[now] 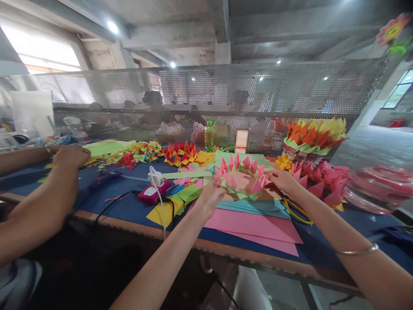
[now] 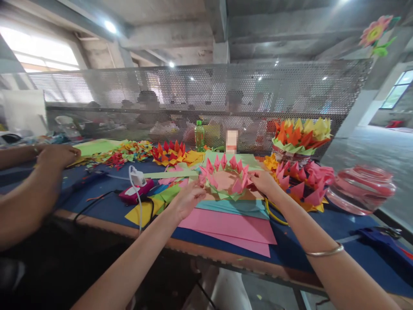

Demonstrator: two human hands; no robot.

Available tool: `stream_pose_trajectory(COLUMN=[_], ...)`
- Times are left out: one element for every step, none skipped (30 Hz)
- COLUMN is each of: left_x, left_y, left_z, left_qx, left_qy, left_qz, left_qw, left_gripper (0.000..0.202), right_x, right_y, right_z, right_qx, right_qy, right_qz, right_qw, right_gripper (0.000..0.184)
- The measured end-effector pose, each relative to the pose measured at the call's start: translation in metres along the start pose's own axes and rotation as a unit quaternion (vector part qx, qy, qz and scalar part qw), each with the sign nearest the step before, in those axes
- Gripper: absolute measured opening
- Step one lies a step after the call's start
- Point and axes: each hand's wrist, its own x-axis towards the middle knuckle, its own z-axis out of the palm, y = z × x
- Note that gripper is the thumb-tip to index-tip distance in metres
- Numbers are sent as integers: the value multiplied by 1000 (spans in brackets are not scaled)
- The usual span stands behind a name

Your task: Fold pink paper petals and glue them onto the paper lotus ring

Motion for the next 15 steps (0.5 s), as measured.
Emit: stream_pose_trajectory(left_x=[-7, -14, -20, -25, -28, -29, -27, -24, -19, -12, -4, 4, 12, 21, 29], left_y=[-2, -3, -3, -2, 0, 3, 7, 11, 16, 21, 26, 30, 32, 34, 35], left_z=[-4, -10, -16, -22, -29, -37, -44, -52, -59, -65, -70, -74, -77, -78, -78], left_qx=[29, 59, 92, 128, 168, 211, 257, 304, 350, 395, 438, 476, 512, 543, 571], left_qy=[8, 17, 23, 28, 31, 34, 41, 50, 64, 76, 85, 88, 89, 90, 90], left_qz=[14, 29, 42, 54, 62, 67, 71, 72, 72, 72, 66, 60, 52, 44, 36], left_qw=[999, 998, 995, 990, 983, 974, 963, 949, 932, 913, 893, 873, 853, 833, 815], left_gripper=[32, 32, 32, 31, 30, 28, 26, 25, 26, 26, 28, 30, 32, 33, 34], right_x=[-1, -2, -5, -8, -13, -19, -27, -37, -48, -60, -73, -86, -99, -112, -124], right_y=[2, 4, 5, 5, 5, 4, 2, -1, -4, -6, -9, -11, -11, -11, -9], right_z=[0, -1, -3, -5, -7, -9, -11, -12, -12, -11, -8, -5, -1, 3, 8], right_qx=[-7, -15, -27, -40, -57, -74, -93, -111, -126, -138, -148, -155, -158, -159, -161], right_qy=[1, 8, 20, 36, 56, 75, 91, 102, 108, 113, 116, 120, 124, 122, 121], right_qz=[-10, -23, -40, -60, -82, -105, -129, -151, -171, -190, -204, -215, -224, -232, -238], right_qw=[1000, 1000, 999, 997, 993, 989, 983, 977, 971, 965, 961, 957, 954, 952, 950], right_gripper=[34, 34, 34, 35, 36, 38, 41, 46, 50, 52, 52, 54, 54, 56, 56])
